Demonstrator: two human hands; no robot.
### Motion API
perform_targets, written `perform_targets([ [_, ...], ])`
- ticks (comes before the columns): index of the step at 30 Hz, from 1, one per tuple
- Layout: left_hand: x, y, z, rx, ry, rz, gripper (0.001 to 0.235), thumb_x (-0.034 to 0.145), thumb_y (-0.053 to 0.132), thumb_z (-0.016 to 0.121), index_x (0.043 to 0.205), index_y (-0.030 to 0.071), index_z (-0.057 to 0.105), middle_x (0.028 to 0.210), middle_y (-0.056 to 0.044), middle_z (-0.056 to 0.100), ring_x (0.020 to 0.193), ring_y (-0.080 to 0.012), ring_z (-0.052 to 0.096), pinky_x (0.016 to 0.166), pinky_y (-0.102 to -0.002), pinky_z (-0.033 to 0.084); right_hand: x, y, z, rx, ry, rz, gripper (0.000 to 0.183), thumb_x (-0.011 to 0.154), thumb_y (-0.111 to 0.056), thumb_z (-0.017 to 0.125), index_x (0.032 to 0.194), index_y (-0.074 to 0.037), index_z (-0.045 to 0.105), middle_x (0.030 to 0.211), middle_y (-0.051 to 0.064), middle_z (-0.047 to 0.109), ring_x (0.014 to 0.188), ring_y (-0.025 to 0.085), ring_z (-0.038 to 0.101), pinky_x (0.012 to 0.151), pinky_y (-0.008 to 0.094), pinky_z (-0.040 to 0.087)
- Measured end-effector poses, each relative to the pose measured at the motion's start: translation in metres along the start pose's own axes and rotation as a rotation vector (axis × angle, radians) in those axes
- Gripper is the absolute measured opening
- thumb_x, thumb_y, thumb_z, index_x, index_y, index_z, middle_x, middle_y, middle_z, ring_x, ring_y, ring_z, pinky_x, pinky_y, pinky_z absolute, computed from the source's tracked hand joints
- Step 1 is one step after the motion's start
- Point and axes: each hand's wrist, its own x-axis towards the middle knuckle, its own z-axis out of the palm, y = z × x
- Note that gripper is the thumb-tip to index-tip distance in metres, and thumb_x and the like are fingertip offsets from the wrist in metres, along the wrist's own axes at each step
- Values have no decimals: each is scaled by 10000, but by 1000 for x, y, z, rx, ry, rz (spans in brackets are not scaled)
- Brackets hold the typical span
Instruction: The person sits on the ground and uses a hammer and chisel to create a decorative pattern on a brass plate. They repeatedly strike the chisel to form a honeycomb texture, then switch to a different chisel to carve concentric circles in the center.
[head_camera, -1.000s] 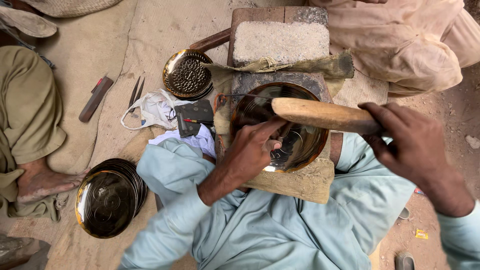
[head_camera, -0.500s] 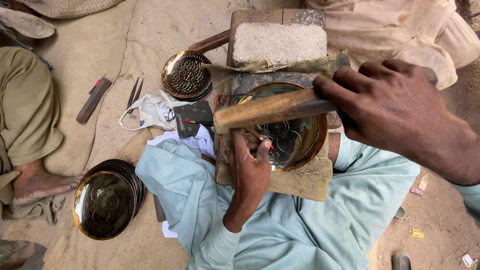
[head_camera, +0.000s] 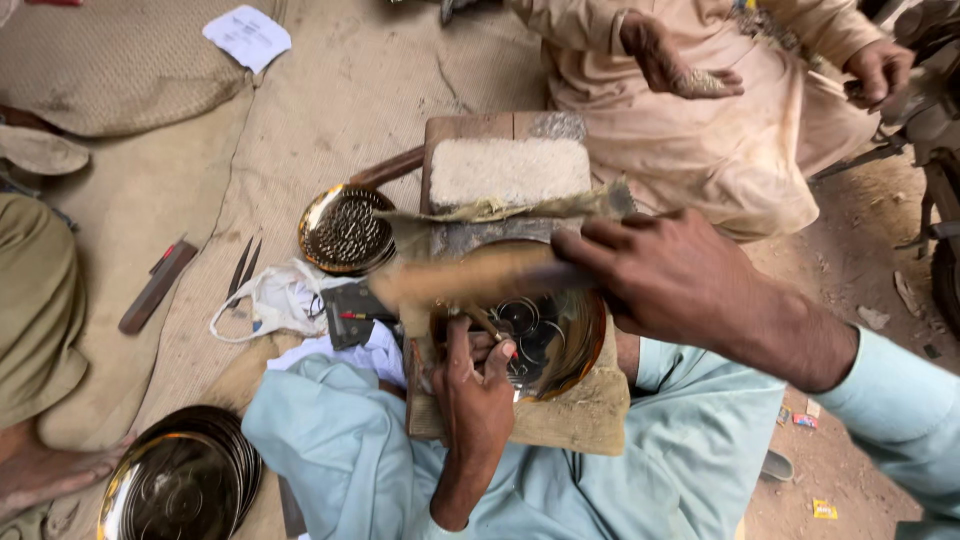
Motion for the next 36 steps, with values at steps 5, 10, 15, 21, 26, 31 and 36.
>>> perform_targets([
  [5,6,-8,-1,52,-88,8,450,862,21,718,1290,41,582,872,-106,784,767,-188,779,674,-342,603,-16,1,7,225,-80,245,723,840,-262,721,1502,-124,466,1302,112,656,595,283,705,558,462,584],
  [10,15,-12,-4,95,-180,15,530,857,53,728,1362,55,568,867,-126,789,763,-210,769,685,-346,606,-35,0,13,182,-129,339,685,832,-244,711,1466,-139,475,1086,92,688,659,289,712,578,451,586],
  [15,22,-10,-6,118,-295,104,548,867,191,724,1385,92,578,902,-120,792,807,-219,780,683,-364,629,-63,-1,34,197,-44,381,676,773,-194,722,1417,-132,527,1026,111,721,700,301,719,595,472,585],
  [21,29,-2,-13,207,-424,178,513,920,222,724,1395,103,568,887,-148,775,807,-270,774,688,-416,586,-91,-4,56,423,197,392,646,747,-178,743,1370,-100,590,975,128,726,764,315,726,656,449,592],
  [26,32,-1,-11,232,-415,238,542,879,101,721,1399,85,568,918,-164,770,802,-301,761,685,-428,579,-101,2,54,186,114,393,608,764,-170,745,1359,-134,623,940,113,732,739,307,716,665,449,596],
  [31,39,-2,-14,230,-508,380,517,896,-8,696,1396,69,586,1000,-184,771,882,-321,764,736,-420,585,-116,-8,52,272,192,460,598,772,-175,782,1344,-117,619,926,97,701,762,303,719,647,431,580],
  [36,69,16,-25,99,-568,279,543,888,14,701,1409,85,569,973,-168,780,892,-281,781,777,-381,618,-142,-22,75,415,328,628,521,795,-225,804,1266,-79,636,838,102,690,618,239,677,560,377,530],
])
